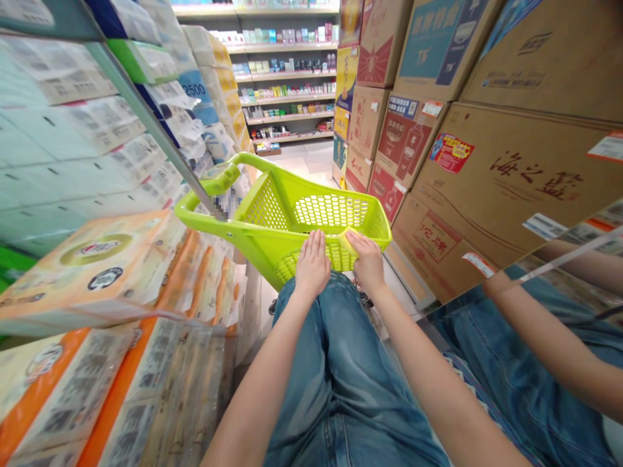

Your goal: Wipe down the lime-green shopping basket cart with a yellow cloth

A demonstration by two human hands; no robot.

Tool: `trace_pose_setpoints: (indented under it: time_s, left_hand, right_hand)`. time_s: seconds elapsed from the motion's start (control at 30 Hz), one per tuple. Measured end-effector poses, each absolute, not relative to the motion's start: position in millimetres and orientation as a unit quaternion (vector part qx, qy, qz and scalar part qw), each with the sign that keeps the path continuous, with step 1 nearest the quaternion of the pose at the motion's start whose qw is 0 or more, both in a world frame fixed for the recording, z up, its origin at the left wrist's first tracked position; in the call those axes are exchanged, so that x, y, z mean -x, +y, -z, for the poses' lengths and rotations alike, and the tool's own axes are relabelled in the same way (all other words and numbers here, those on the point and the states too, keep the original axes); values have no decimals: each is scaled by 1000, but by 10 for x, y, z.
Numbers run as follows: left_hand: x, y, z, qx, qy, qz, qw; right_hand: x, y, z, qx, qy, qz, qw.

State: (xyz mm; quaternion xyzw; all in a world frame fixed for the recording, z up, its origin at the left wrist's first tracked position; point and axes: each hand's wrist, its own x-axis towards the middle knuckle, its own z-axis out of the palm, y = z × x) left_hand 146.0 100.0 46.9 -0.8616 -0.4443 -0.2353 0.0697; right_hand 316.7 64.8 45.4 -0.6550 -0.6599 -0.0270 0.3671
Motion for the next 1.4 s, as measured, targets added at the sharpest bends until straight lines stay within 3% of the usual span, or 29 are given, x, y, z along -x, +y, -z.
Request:
trace_pose_setpoints:
  time_s: [0.27,0.6,0.8,1.1,1.4]
  left_hand:
    - [-1476,991,-464,856,-454,235,78]
    - [-1523,986,-442,847,-466,239,88]
    - [-1495,986,-459,852,-457,237,97]
    - [-1519,986,-421,846,-461,248,108]
    - [-1553,980,-412,840,-466,254,111]
  right_hand:
    - [-3989,493,-198,683,-561,27,467]
    - [-2865,820,-570,683,-642,17,348]
    - [-2958,680,-568,677,-648,2,350]
    - [-3978,369,-198,743,-512,5,431]
    - [-2948,745,-585,711,-621,16,330]
